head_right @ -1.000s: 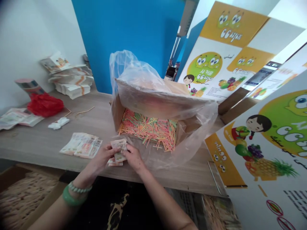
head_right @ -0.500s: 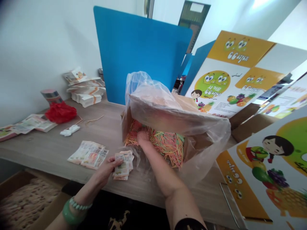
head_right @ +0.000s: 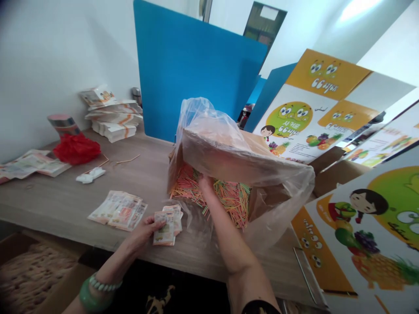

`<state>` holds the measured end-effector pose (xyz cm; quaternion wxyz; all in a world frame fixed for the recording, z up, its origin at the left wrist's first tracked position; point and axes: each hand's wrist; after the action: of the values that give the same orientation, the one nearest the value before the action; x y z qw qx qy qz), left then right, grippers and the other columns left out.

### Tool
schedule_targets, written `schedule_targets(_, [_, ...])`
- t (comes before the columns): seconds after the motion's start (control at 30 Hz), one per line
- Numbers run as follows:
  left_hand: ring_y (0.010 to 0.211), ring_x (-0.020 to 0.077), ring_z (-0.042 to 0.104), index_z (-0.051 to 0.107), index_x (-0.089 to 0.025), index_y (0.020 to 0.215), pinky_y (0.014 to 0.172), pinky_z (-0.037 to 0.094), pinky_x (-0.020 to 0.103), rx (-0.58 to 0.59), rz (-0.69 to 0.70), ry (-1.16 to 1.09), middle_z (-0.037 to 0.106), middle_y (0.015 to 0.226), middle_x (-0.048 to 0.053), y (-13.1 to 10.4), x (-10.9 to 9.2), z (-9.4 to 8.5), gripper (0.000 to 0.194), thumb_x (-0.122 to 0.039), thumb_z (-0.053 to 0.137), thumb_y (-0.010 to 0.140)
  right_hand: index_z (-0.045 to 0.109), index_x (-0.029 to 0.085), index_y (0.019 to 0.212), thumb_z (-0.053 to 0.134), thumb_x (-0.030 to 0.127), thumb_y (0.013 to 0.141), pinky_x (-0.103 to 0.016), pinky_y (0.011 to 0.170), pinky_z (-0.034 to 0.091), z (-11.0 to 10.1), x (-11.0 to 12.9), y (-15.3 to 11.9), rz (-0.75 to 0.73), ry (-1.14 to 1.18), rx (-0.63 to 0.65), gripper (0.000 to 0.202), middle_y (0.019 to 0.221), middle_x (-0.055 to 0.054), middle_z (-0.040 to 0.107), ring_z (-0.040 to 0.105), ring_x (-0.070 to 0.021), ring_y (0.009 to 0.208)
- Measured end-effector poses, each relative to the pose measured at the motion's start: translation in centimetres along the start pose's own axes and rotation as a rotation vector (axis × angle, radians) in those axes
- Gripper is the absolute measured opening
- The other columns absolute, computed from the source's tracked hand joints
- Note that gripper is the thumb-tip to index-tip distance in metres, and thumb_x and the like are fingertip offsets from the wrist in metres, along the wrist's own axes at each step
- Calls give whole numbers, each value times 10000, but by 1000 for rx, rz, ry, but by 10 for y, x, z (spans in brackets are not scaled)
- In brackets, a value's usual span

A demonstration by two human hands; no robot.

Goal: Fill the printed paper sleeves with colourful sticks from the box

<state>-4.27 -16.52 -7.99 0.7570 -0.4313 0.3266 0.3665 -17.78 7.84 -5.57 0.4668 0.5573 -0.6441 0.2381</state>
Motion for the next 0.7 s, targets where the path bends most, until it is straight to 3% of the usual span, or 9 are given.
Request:
schedule_targets(0.17, [728, 233, 707, 737, -133, 851, 714, 564, 352, -10, 0, 52, 772, 789, 76, -2, -3, 2, 473, -433, 885, 517, 551, 211, 869, 513, 387, 771, -268, 625, 476, -38, -17, -63, 127, 290, 30, 205, 717, 3, 586, 576, -151, 656])
schedule_targets(0.27, [698, 218, 691, 718, -148, 854, 705, 562, 357, 3, -53, 58, 754, 758, 50, 0, 2, 13, 472, -418, 885, 505, 549, 225, 890, 565, 429, 755, -257, 590, 461, -44, -30, -106, 179, 497, 65, 245, 750, 9, 584, 556, -149, 655])
schedule_targets(0.43, [671, 195, 664, 708, -156, 857, 692, 558, 348, 98, -13, 203, 728, 758, 32, 4, 12, 37, 376, -432, 810, 622, 553, 223, 788, 517, 419, 821, -269, 652, 461, -33, -50, -146, 142, 233, 97, 202, 770, 6, 588, 550, -154, 679])
schedule_targets(0.5, [732, 222, 685, 710, -152, 867, 734, 568, 380, 121, 107, 360, 736, 795, 54, 6, 11, 46, 286, -404, 722, 732, 565, 227, 806, 481, 387, 852, -282, 691, 465, -30, -54, -153, 107, 155, 109, 186, 787, 4, 595, 562, -163, 701])
schedule_targets(0.57, [964, 272, 697, 709, -155, 858, 876, 554, 435, 108, 339, 623, 750, 1009, 110, 10, 7, 56, 174, -308, 634, 822, 595, 235, 885, 461, 326, 859, -299, 754, 471, -28, -56, -158, 67, 97, 134, 164, 836, -4, 624, 583, -178, 767])
schedule_targets(0.63, [1282, 310, 562, 710, -159, 853, 1076, 438, 496, 138, 610, 972, 646, 1329, 146, 16, 1, 65, 127, -181, 585, 850, 613, 245, 984, 450, 255, 852, -318, 827, 474, -27, -56, -162, 6, 49, 190, 211, 924, -20, 661, 600, -193, 870])
schedule_targets(0.7, [1451, 308, 377, 712, -160, 923, 1193, 273, 540, 253, 786, 1303, 497, 1510, 140, 26, -4, 74, 211, -69, 536, 851, 613, 239, 1042, 441, 185, 831, -337, 894, 469, -25, -56, -166, -62, 30, 251, 278, 1024, -44, 680, 605, -203, 981])
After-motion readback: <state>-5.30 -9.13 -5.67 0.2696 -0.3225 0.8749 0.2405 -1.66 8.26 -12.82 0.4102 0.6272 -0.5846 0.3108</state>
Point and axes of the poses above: each hand's wrist, its own y-axis towards the middle knuckle, its own z-axis out of the palm, x = y × z
